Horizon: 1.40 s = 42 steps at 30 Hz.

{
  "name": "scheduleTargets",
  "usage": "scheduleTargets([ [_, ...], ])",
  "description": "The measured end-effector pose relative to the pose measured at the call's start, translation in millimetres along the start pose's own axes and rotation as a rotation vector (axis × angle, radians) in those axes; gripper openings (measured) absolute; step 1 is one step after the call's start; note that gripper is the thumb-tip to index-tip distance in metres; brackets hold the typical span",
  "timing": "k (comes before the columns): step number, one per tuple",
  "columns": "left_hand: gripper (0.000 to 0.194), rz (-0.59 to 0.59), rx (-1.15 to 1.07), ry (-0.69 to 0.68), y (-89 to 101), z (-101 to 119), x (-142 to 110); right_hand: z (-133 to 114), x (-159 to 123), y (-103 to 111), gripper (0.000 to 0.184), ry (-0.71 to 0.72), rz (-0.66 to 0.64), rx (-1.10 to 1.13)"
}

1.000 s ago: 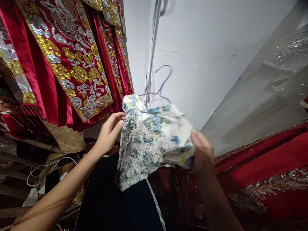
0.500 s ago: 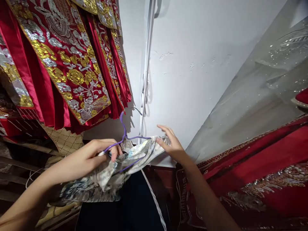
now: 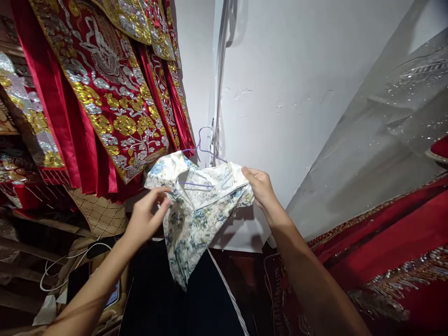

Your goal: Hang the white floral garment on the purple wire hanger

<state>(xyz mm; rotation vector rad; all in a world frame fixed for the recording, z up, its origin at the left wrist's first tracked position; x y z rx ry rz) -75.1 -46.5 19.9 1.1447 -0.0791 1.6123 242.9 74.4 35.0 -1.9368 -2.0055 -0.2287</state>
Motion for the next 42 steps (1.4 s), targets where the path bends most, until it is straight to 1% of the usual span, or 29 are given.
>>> scheduleTargets([
  [2, 0.035, -0.200, -0.033, 0.106, -24.2, -6, -10, 5, -2, 10, 0.041, 0.012, 0.046, 0.015],
  [4, 0.046, -0.358, -0.025, 0.166, -47.8, -11, -20, 14, -15, 23, 0.041, -0.003, 0.086, 0.016],
  [6, 0.051, -0.473, -0.003, 0.166, -70.8, -14, -31, 25, -32, 36, 0.040, -0.036, 0.116, 0.018],
  [8, 0.052, -0.541, -0.003, 0.146, -93.7, -14, -40, 35, -46, 45, 0.041, -0.065, 0.137, 0.012],
  [10, 0.049, -0.540, -0.018, 0.153, -115.2, -15, -48, 41, -51, 49, 0.043, -0.064, 0.148, -0.009],
  [12, 0.042, -0.493, -0.041, 0.195, -133.4, -17, -53, 44, -48, 50, 0.044, -0.056, 0.141, -0.047],
  [14, 0.031, -0.444, -0.077, 0.240, -146.4, -19, -59, 45, -43, 51, 0.044, -0.043, 0.153, -0.113],
  [15, 0.026, -0.432, -0.098, 0.254, -150.8, -20, -62, 45, -43, 53, 0.044, -0.023, 0.183, -0.163],
  [16, 0.023, -0.425, -0.120, 0.264, -153.9, -20, -65, 46, -45, 54, 0.044, 0.012, 0.230, -0.223],
  [18, 0.025, -0.422, -0.159, 0.272, -156.7, -18, -73, 52, -59, 57, 0.043, 0.120, 0.393, -0.368],
  [20, 0.028, -0.411, -0.208, 0.302, -156.9, -15, -83, 67, -88, 54, 0.044, 0.203, 0.591, -0.503],
  [21, 0.029, -0.391, -0.245, 0.339, -156.5, -15, -88, 79, -107, 49, 0.044, 0.207, 0.676, -0.546],
  [22, 0.029, -0.363, -0.286, 0.386, -156.0, -14, -93, 93, -127, 41, 0.039, 0.176, 0.712, -0.561],
  [23, 0.028, -0.330, -0.328, 0.433, -155.4, -13, -97, 110, -146, 30, 0.030, 0.128, 0.668, -0.545],
  [24, 0.027, -0.297, -0.365, 0.470, -154.9, -12, -100, 127, -163, 17, 0.023, 0.061, 0.584, -0.498],
  [26, 0.026, -0.246, -0.412, 0.477, -153.3, -9, -104, 157, -189, -14, 0.020, -0.080, 0.333, -0.396],
  [28, 0.025, -0.234, -0.425, 0.423, -150.9, -4, -106, 176, -201, -41, 0.020, -0.156, 0.126, -0.317],
  [30, 0.027, -0.249, -0.420, 0.384, -147.7, 3, -106, 181, -199, -58, 0.022, -0.173, 0.013, -0.307],
  [33, 0.030, -0.283, -0.418, 0.382, -142.5, 14, -105, 177, -187, -65, 0.022, -0.156, -0.030, -0.343],
  [37, 0.031, -0.314, -0.453, 0.379, -138.1, 25, -103, 171, -187, -69, 0.023, -0.142, 0.023, -0.264],
  [39, 0.030, -0.299, -0.458, 0.389, -137.8, 26, -103, 170, -192, -72, 0.024, -0.141, 0.037, -0.220],
  [42, 0.028, -0.218, -0.438, 0.413, -138.4, 20, -107, 168, -196, -79, 0.026, -0.158, -0.009, -0.166],
])
Point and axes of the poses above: each hand's wrist, its own x-axis towards the middle knuckle, its own y-axis out of the back of the hand, z = x × y, the point moved 2 cm from there along x, towards the middle knuckle, and after that the axes turned 6 degrees about -x, right-handed, at the moved point
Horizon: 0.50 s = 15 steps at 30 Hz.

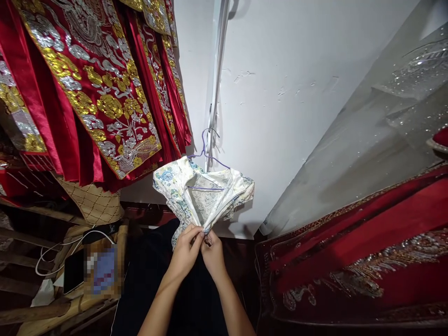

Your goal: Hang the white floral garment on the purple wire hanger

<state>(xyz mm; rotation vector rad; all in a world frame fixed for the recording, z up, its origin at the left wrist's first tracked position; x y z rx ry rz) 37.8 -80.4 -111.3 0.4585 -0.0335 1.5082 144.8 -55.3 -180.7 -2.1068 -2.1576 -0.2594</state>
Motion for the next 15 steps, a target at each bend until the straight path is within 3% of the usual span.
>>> scheduleTargets([
  [4, 0.026, 0.077, 0.015, -0.012, 2.9, -9, -1, -3, 0, -1, 0.032, -0.023, -0.077, 0.044],
  [10, 0.025, 0.002, -0.009, 0.019, 4.1, -8, 1, -7, 1, 10, 0.031, -0.027, -0.116, 0.000],
  [12, 0.022, 0.022, -0.128, 0.076, 2.9, -11, 2, -9, 2, 12, 0.031, -0.024, -0.113, 0.024],
  [15, 0.034, 0.091, -0.448, 0.186, -2.3, -16, 3, -9, 2, 11, 0.030, -0.018, -0.082, 0.048],
])
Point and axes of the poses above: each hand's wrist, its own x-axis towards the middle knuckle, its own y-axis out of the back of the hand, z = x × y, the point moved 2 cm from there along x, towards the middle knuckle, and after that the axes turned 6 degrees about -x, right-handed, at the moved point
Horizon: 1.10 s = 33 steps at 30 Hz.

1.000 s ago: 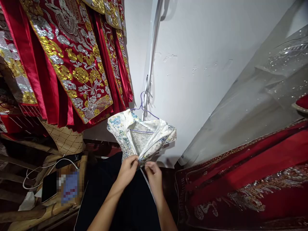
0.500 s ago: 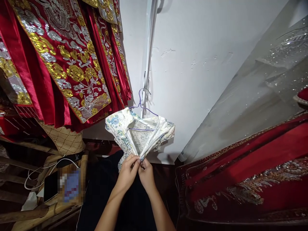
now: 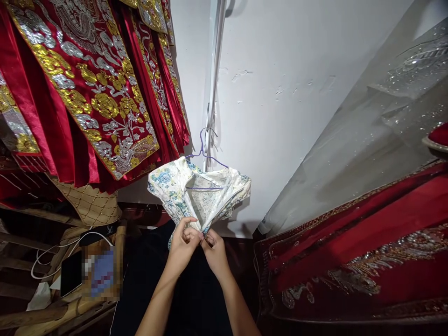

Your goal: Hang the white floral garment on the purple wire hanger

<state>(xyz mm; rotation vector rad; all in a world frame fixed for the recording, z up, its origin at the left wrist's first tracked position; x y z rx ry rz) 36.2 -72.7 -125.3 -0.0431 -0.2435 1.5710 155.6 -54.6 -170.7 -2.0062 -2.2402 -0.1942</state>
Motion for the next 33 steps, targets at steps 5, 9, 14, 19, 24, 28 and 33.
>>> scheduleTargets([
  [5, 0.046, 0.173, -0.376, 0.127, -11.5, 14, 14, 14, 2, -12, 0.021, 0.017, 0.071, -0.090],
  [9, 0.054, 0.248, -0.519, 0.039, -16.7, 64, 50, 33, 10, -17, 0.025, 0.024, 0.122, -0.227],
  [14, 0.055, 0.189, -0.536, -0.146, -17.8, 129, 89, 44, 27, -1, 0.034, 0.043, 0.087, -0.273],
  [19, 0.048, 0.099, -0.392, -0.221, -23.3, 135, 85, 43, 37, 22, 0.038, 0.058, 0.015, -0.252],
  [24, 0.031, 0.044, -0.159, -0.329, -20.8, 120, 76, -27, 55, 42, 0.037, 0.118, -0.031, -0.211],
  [28, 0.016, -0.006, 0.005, -0.412, -18.4, 125, 71, -123, 82, 45, 0.048, 0.349, -0.014, -0.289],
  [33, 0.016, 0.022, 0.125, -0.456, -6.7, 121, 68, -161, 96, 24, 0.021, 0.565, -0.029, -0.539],
])
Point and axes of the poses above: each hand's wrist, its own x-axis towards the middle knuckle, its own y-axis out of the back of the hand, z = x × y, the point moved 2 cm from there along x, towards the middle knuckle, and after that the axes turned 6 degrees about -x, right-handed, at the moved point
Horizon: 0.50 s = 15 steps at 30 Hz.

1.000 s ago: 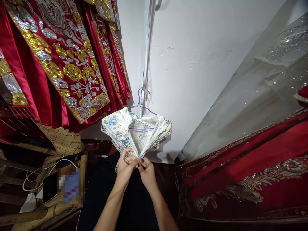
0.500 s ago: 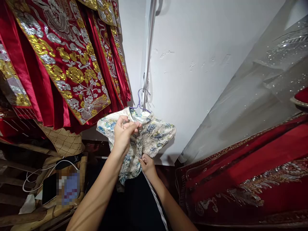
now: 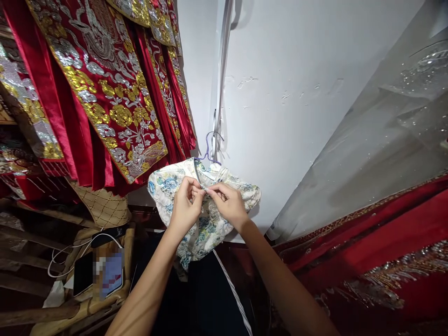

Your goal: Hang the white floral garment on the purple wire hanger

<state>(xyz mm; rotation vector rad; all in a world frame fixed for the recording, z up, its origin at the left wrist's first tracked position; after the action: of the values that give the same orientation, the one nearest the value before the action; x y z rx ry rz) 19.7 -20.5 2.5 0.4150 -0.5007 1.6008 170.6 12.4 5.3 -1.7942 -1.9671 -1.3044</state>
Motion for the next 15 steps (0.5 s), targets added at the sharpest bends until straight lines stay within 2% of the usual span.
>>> scheduleTargets([
  [4, 0.022, -0.012, 0.010, 0.062, 7.5, -23, -3, 0, -4, -14, 0.017, -0.027, 0.035, 0.074],
  [7, 0.027, -0.014, -0.004, 0.082, 10.3, -33, -3, -1, 3, -15, 0.014, -0.097, -0.038, 0.170],
  [11, 0.031, -0.016, -0.145, 0.053, 14.0, -28, -2, -1, 13, -9, 0.018, -0.109, -0.160, 0.149],
  [13, 0.030, -0.021, -0.185, 0.038, 14.0, -24, -3, 1, 12, -7, 0.022, -0.121, -0.234, 0.121],
  [15, 0.028, -0.029, -0.172, 0.032, 11.4, -23, -7, 4, 7, -6, 0.019, -0.124, -0.252, 0.076],
])
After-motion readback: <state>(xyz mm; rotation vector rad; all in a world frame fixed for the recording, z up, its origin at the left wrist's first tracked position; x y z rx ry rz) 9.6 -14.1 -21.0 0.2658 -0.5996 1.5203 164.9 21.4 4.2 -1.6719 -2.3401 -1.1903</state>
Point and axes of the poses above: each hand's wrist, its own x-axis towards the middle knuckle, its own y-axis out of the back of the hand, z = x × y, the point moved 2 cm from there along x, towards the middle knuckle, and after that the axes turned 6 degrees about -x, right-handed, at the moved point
